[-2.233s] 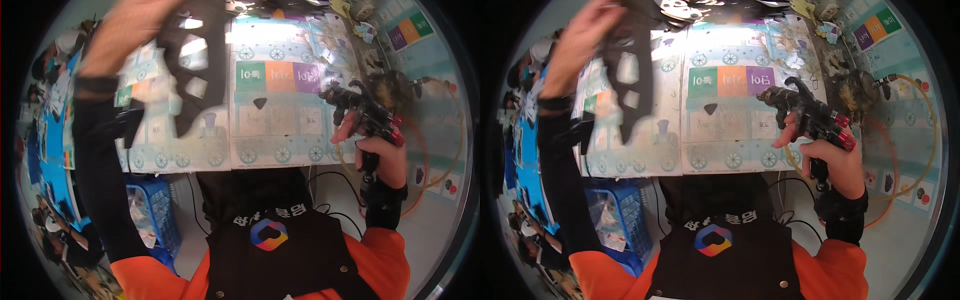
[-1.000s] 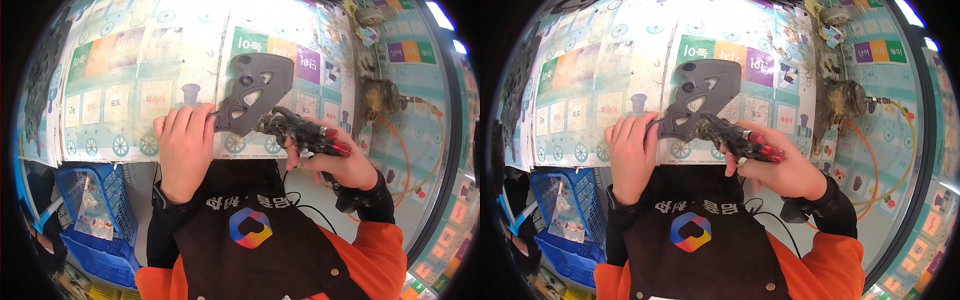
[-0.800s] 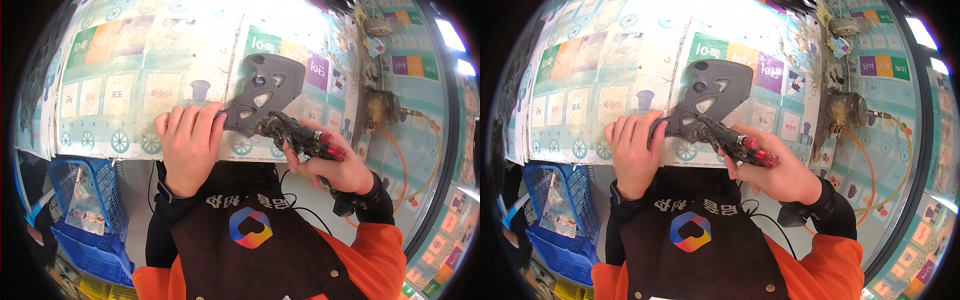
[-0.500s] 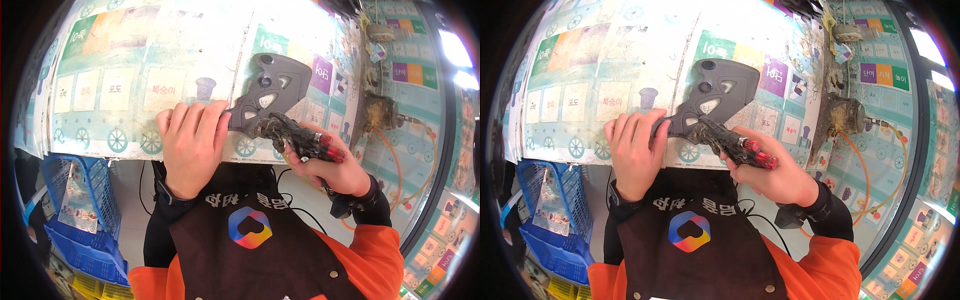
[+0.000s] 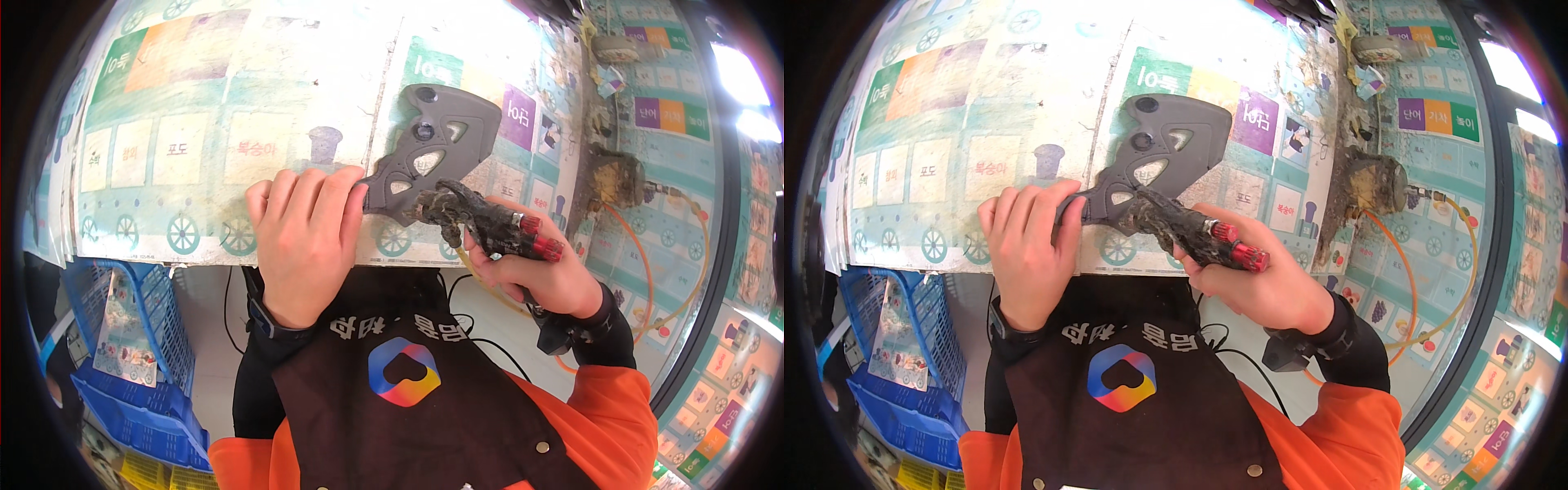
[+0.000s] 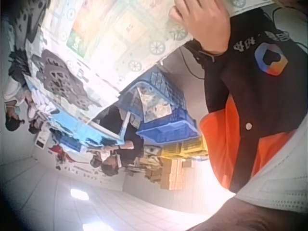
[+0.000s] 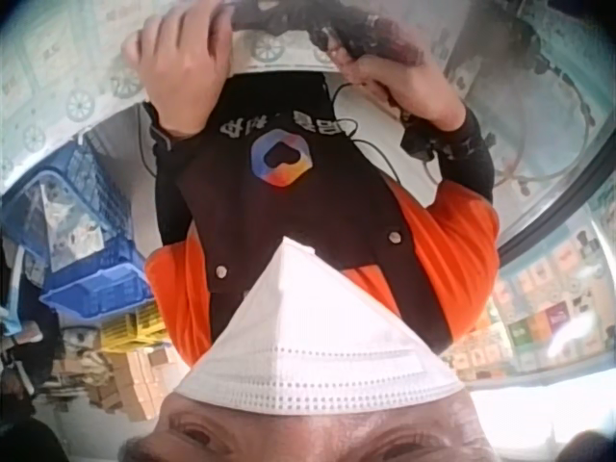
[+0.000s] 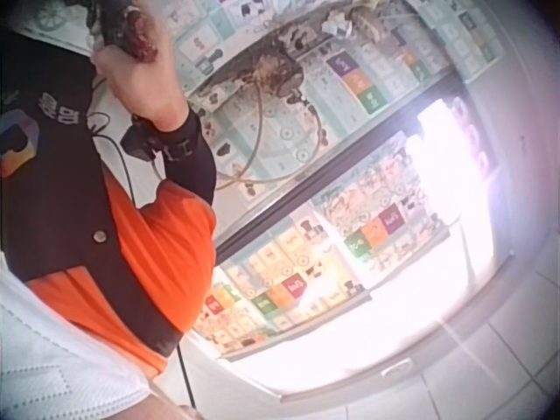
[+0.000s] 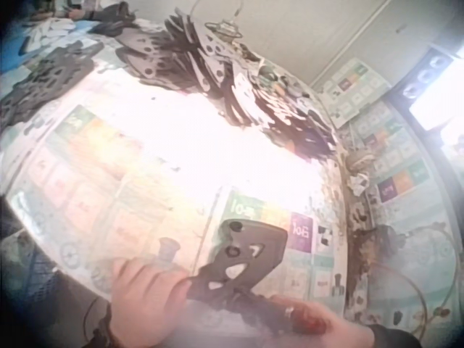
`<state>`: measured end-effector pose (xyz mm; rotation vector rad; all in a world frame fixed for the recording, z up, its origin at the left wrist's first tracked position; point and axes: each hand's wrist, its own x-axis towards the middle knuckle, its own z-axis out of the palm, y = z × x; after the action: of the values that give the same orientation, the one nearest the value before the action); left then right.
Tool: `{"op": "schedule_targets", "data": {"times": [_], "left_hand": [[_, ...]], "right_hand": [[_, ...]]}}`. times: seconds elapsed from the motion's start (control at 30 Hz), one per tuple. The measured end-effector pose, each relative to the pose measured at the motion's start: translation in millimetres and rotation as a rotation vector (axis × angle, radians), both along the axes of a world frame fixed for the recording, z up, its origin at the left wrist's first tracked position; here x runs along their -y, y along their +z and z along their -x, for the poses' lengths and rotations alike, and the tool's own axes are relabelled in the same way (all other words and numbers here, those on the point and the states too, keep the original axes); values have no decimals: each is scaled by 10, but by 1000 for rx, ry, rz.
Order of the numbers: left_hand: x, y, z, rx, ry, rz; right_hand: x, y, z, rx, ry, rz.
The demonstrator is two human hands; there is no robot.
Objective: The worker is seen using a tool to apply adhesive or stitch a black shoe component on a workbench.
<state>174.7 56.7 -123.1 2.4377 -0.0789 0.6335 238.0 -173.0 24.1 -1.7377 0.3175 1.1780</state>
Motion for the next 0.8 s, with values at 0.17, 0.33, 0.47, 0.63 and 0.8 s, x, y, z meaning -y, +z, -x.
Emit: {"op": "schedule_targets", "data": {"times": [0.17,0.33,0.47,0.63,0.8], "left_hand": [[-1,-14,-1,-4,1,-5],[9,-6,-5,-11,-3,-3],[8,-5,0,-9,3,-8],[26,12,2,-34,14,-14],[22,25,-3,-41,6,-8]], "right_hand": [[17,-44,-13,32,114,-59],[127,-112,65,32,30,-38],[187,-113,81,97,-65,-15],[282,-90,17,25,-94,-15],[290,-73,-16,102,-85,-4]]}}
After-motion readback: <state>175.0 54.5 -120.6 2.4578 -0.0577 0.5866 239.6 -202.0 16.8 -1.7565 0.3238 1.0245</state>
